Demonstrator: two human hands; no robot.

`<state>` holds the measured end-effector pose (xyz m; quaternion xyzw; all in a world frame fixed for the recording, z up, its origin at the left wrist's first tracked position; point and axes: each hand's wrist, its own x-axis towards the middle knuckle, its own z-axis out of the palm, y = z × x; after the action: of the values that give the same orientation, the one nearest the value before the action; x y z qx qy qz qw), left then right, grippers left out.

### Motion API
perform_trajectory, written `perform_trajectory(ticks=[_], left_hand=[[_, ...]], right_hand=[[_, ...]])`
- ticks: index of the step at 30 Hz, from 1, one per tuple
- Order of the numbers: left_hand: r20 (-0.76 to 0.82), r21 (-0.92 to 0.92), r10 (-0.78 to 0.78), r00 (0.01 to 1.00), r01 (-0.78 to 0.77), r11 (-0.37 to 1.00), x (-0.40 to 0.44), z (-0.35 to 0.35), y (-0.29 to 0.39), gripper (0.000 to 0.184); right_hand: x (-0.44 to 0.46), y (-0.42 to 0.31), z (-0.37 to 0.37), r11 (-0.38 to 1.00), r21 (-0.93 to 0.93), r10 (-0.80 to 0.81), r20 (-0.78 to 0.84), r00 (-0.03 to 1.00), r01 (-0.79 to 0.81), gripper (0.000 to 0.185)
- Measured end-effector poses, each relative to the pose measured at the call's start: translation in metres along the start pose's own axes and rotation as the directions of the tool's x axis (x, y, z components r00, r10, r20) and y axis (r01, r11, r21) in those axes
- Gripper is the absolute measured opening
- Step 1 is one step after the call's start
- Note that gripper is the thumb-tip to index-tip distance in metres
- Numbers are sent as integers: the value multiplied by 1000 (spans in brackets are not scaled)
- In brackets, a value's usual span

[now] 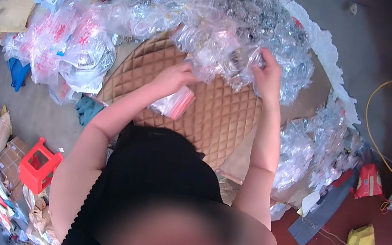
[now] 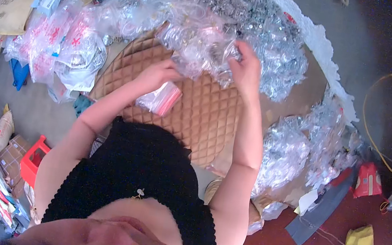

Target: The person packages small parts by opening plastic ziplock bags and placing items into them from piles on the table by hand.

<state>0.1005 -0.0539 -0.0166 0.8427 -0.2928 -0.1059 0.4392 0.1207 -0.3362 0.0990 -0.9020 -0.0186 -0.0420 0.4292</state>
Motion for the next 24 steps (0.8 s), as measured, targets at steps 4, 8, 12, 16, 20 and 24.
perform_trajectory(ticks=[4, 8, 12, 16, 20, 24], left_hand=[[83, -84, 266, 960, -259, 962, -11, 15, 31, 21], [138, -195, 363, 922, -334, 922, -40, 25, 50, 12], [176, -261, 434, 884, -383, 886, -51, 38, 70, 13], [250, -258, 430, 868, -368, 893, -68, 55, 83, 14], [350, -298, 384, 855, -287, 910, -76, 55, 81, 15], [289, -311, 456, 842, -368, 876, -75, 49, 86, 15]], right_hand=[[-74, 26, 33, 869, 454, 135, 162, 978, -195, 40], [-130, 16, 34, 850, 424, 239, 216, 947, -312, 42], [-166, -25, 37, 963, -234, 188, 244, 951, -131, 31], [-188, -42, 67, 740, -673, 247, 289, 925, 13, 36], [-210, -54, 18, 1000, -2, -10, 377, 926, 12, 53], [-236, -56, -15, 974, -188, -76, 250, 965, 125, 54]])
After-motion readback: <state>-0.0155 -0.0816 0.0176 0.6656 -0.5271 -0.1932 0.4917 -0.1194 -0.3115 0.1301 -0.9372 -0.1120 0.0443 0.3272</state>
